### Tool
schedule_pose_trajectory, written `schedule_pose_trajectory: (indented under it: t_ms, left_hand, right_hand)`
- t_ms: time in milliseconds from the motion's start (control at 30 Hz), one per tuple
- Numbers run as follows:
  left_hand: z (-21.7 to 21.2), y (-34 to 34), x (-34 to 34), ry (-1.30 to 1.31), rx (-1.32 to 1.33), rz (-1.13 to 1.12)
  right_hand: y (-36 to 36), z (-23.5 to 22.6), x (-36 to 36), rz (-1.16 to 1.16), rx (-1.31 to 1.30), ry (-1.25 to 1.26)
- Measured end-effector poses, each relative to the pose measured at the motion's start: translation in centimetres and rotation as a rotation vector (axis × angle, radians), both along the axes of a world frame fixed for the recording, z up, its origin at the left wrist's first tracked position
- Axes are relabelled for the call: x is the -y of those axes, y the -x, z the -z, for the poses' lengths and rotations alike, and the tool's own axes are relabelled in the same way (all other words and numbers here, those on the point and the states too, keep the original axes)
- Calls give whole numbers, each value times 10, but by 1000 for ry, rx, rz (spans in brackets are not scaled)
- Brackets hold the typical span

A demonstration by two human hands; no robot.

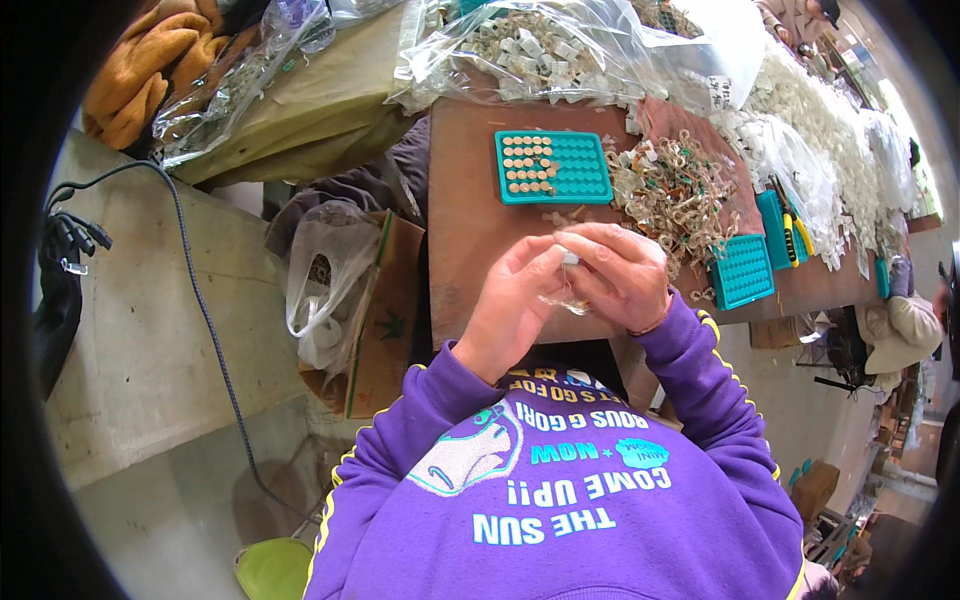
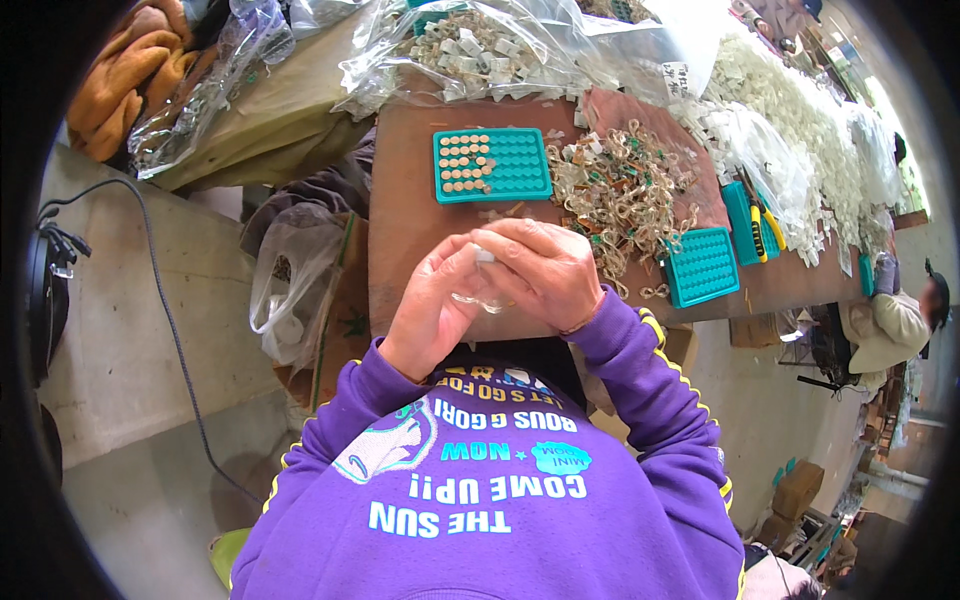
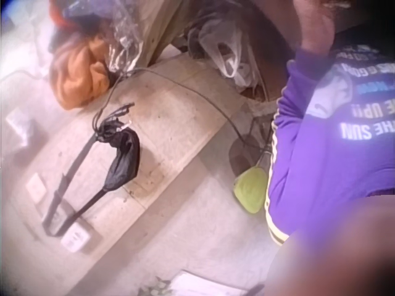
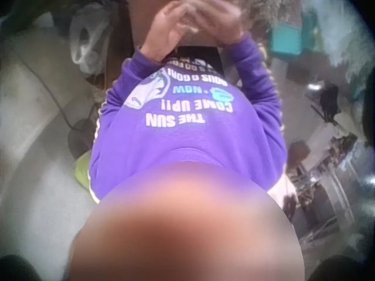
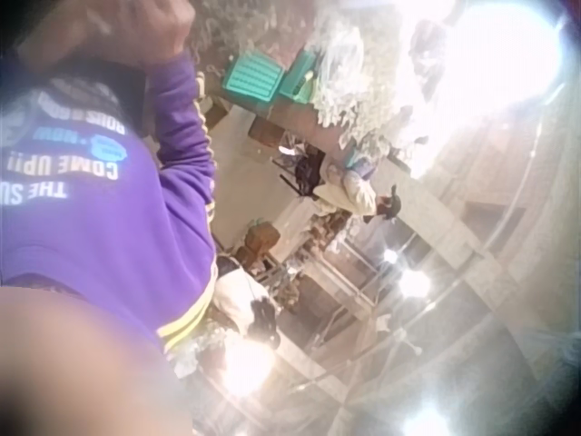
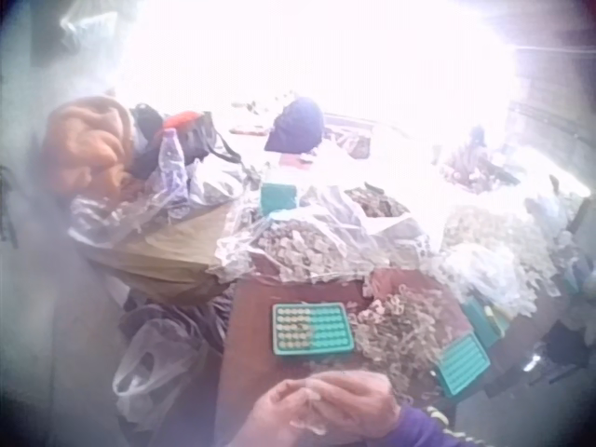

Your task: The person repeatedly picks small white plastic housings and LED modules from a pile, inserts the LED into the housing, and places the assembled unit into a teal tray. The person occasionally tests the LED by pressing it to confirm it lights up before placing it in the tray.

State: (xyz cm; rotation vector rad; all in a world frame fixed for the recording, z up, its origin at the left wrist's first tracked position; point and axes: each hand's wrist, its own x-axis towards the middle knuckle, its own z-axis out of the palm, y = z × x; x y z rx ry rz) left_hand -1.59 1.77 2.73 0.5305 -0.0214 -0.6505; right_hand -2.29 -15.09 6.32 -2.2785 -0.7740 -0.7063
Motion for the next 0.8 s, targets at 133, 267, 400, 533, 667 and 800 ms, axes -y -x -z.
schedule_pose_trajectory:
  t_ms: [133, 267, 400, 533, 667, 800]
  left_hand:
    - [7, -9, 4, 113, 8, -135]
    - [19, -18, 2, 49, 0, -189]
    - [28, -19, -2, 101, -1, -198]
    - [31, -17, -6, 90, 7, -206]
    - [31, -18, -5, 116, 22, -193]
    - [30, -18, -4, 111, -8, -153]
  right_hand:
    - [1, -3, 10, 186, -88, -139]
    - [3, -1, 27, 449, -221, -282]
    - [16, 11, 27, 369, -182, 66]
    - [20, 21, 17, 293, -175, 269]
    - [18, 23, 5, 319, -153, 425]
    - [18, 19, -5, 332, -192, 609]
